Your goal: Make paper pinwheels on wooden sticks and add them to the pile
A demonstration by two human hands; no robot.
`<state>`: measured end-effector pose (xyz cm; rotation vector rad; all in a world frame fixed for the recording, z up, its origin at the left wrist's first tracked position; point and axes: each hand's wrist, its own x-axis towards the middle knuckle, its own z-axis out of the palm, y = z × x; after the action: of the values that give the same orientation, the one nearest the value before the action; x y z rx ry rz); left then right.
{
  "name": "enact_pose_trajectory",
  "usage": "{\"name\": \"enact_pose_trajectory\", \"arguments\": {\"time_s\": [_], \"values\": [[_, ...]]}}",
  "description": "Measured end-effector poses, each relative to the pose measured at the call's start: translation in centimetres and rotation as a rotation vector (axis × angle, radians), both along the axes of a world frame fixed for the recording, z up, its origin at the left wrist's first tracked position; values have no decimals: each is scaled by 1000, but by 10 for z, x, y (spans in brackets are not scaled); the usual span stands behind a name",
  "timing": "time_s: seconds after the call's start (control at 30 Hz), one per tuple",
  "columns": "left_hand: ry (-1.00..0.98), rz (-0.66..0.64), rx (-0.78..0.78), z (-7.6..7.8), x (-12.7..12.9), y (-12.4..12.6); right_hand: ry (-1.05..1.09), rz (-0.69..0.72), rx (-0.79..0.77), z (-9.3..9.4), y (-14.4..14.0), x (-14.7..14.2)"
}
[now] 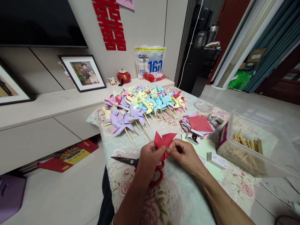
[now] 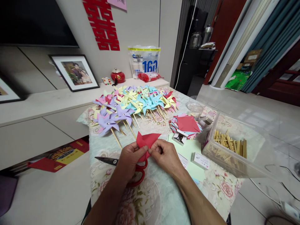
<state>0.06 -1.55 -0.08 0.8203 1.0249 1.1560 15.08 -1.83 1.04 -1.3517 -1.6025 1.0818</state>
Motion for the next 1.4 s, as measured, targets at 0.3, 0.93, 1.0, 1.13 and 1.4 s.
{"name": "enact_pose_trajectory", "arguments": {"time_s": [0.3, 0.93, 1.0, 1.13, 1.4], "values": [[-30, -1, -14, 0, -1, 1, 24, 15, -28, -1, 1, -1], [-31, -6, -35, 2, 0, 1, 56, -3, -21, 0, 0, -2], [-56, -13, -40, 3, -2, 1, 104, -69, 35, 3, -1, 0], [-65, -81, -93, 6, -7, -1, 226, -298, 274, 7, 2, 10], [122, -389, -93, 30, -24, 4, 411, 82, -19, 8, 2, 15]]}}
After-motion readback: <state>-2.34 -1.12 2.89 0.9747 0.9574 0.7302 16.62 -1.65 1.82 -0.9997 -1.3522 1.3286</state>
